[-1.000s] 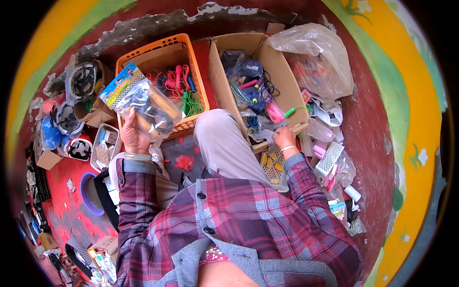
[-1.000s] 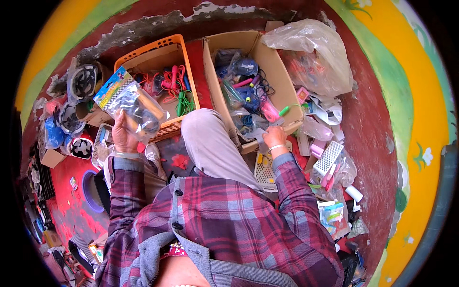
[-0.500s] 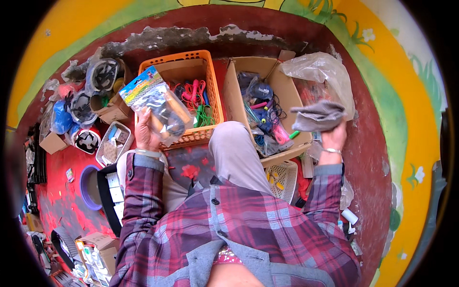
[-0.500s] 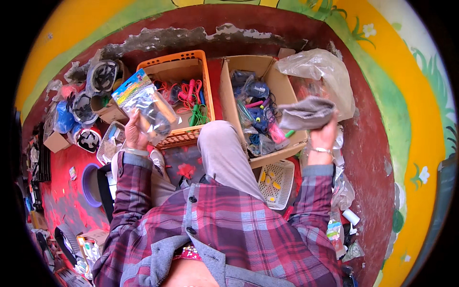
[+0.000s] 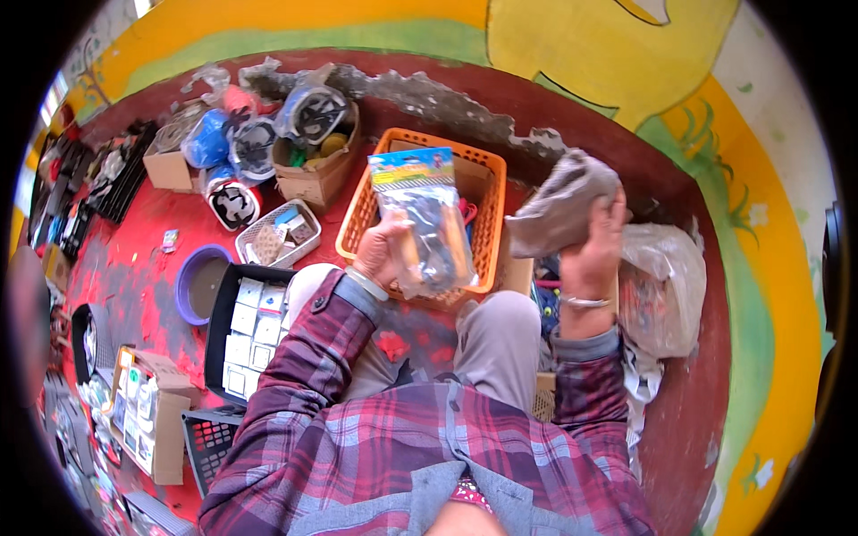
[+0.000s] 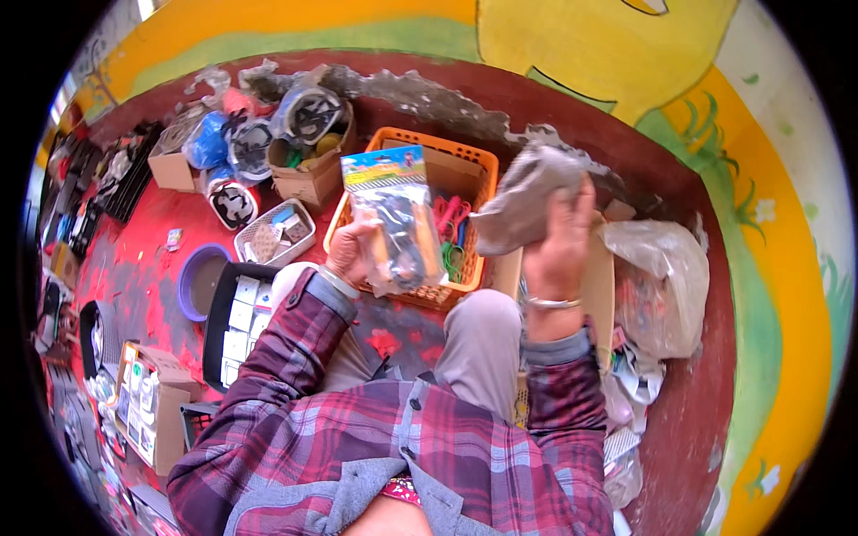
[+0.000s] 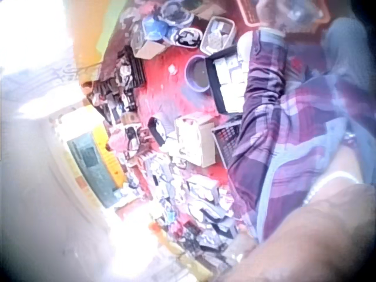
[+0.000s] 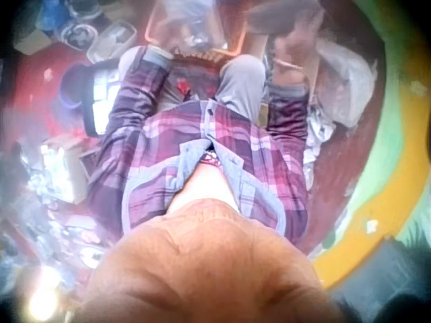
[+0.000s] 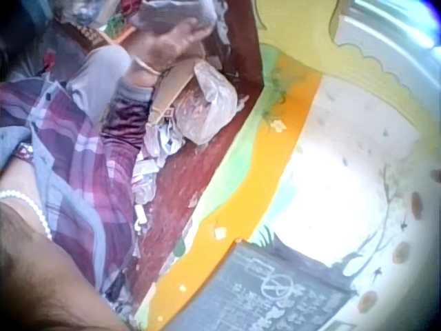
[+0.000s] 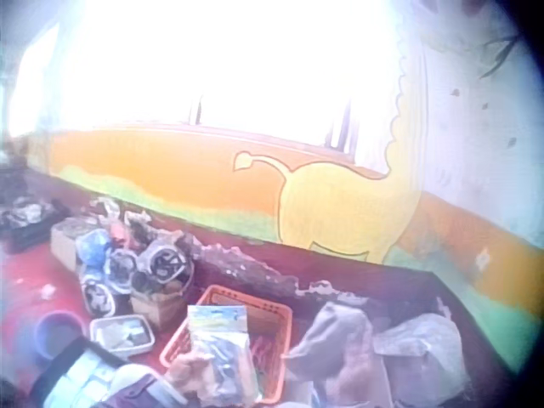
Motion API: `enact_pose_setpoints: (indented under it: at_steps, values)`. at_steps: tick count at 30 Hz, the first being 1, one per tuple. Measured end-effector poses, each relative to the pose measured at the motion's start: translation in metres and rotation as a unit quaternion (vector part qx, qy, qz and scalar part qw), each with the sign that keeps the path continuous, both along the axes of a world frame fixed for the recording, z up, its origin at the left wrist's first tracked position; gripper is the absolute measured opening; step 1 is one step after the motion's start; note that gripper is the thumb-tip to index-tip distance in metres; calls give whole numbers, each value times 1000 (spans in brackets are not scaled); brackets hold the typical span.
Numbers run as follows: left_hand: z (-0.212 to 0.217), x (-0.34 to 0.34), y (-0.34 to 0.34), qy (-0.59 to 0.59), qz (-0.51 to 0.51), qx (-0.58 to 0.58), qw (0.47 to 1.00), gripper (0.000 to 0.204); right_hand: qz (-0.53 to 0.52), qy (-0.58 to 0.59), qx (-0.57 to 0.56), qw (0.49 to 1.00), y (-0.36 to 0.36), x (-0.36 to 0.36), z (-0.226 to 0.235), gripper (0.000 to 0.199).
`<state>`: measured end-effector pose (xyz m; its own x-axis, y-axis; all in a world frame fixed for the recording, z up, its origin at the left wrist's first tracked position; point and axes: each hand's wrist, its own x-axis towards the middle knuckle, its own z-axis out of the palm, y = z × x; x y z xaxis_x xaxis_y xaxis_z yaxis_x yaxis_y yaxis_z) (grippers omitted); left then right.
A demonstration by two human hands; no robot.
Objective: The person wipes jump rope handles with a cloth, coils the green cords by hand, and places the jump ropes into an orange crate. They also handle and look at a jump rope already in its plastic packaging.
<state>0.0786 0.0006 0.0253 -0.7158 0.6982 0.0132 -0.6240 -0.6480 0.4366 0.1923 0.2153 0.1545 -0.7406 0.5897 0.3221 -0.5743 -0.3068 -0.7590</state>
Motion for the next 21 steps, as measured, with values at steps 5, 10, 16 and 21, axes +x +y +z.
enact_pose_setpoints:
  at_steps: [5, 10, 16, 21]
  values:
    - [-16, -10, 8, 24, -4, 29, 999, 43, 3, -36, 695, 718, -62, -51, -88, 53]
    - [0, -23, 5, 36, 22, -2, 999, 41, 11, -82, 728, 681, -75, -90, -104, 57]
    - [5, -61, -14, 124, 70, -49, 989, 41, -23, -79, 697, 712, -86, -135, -94, 56]
    - [-14, -58, -42, 85, 84, -17, 993, 59, -31, -37, 682, 730, -106, -136, -113, 51]
